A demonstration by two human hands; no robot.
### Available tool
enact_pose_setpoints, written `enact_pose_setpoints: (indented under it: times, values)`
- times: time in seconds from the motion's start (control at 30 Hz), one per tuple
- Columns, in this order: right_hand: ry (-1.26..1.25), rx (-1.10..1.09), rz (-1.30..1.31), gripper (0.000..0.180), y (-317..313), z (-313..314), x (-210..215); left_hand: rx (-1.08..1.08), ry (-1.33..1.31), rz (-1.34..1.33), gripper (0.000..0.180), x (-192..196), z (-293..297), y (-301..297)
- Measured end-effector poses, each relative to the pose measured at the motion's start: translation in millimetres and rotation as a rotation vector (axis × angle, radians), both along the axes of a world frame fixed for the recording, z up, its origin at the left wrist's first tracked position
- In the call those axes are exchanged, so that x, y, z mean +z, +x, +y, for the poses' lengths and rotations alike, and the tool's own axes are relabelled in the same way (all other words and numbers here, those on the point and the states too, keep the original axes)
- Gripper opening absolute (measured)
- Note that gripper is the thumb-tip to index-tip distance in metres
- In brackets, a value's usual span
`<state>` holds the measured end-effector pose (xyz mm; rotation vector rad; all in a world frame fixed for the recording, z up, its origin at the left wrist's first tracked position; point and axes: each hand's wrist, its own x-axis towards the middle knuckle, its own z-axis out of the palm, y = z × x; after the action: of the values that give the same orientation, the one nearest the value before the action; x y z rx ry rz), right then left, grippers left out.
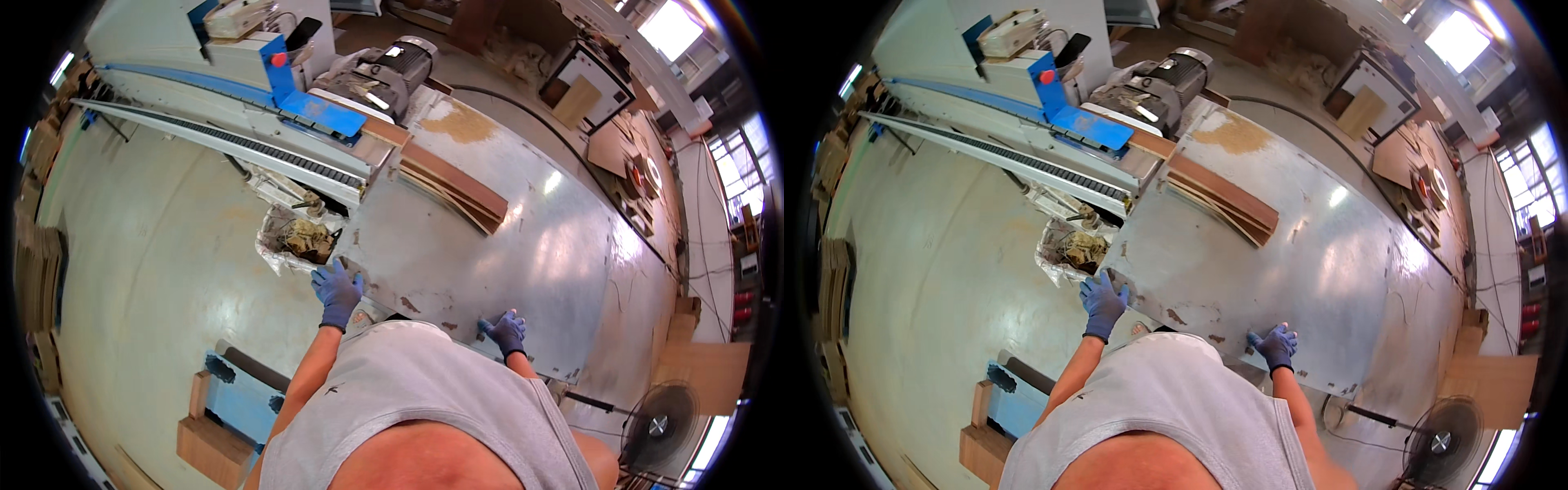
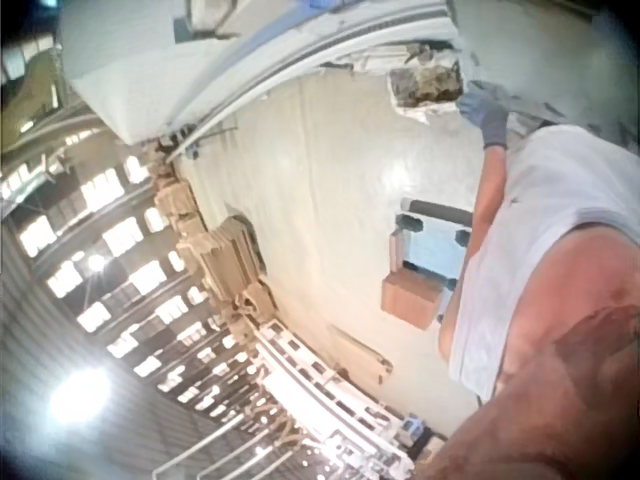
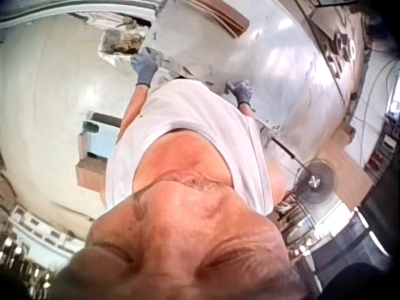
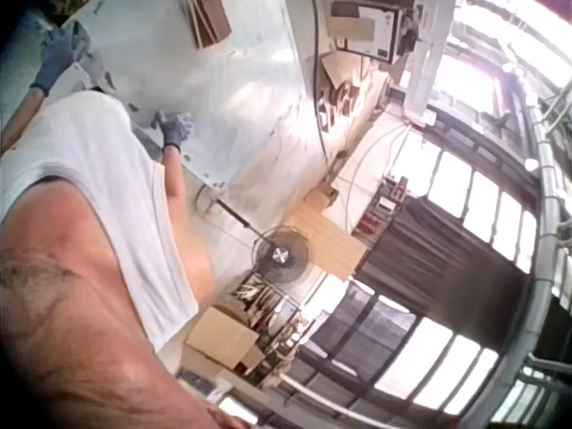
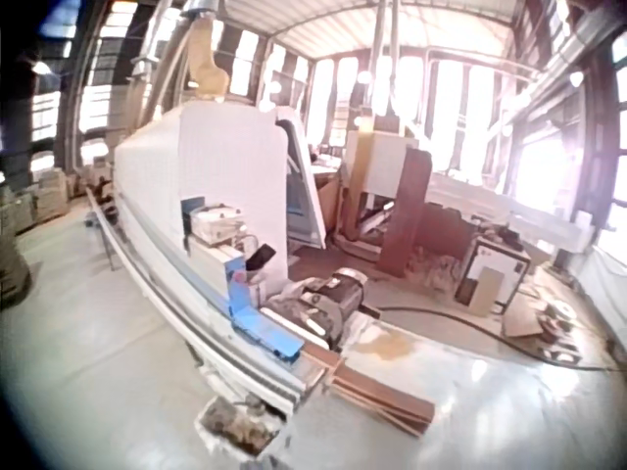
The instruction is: The person collects wooden boards from a machine table, aligns them into stacks, and carries the stacks over to place them on a pallet.
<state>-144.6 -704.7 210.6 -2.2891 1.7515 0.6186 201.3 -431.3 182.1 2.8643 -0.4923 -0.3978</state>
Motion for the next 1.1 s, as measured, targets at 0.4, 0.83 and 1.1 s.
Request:
enact_pose_setpoints:
  times: [0.4, 0.83, 1.1]
  values:
    - [0.054, -0.060, 0.036, 0.131, 2, -9, -4, -0.056, -0.303, -0.237, 0.064, -28, 12, 2]
    - [-0.034, -0.052, 0.104, 0.134, 4, -13, -8, 0.775, -1.410, 0.806, 0.043, -47, 46, 17]
    - [-0.020, -0.082, 0.078, 0.135, 4, -13, -8, 0.726, -1.551, 0.785, 0.039, -61, 50, 22]
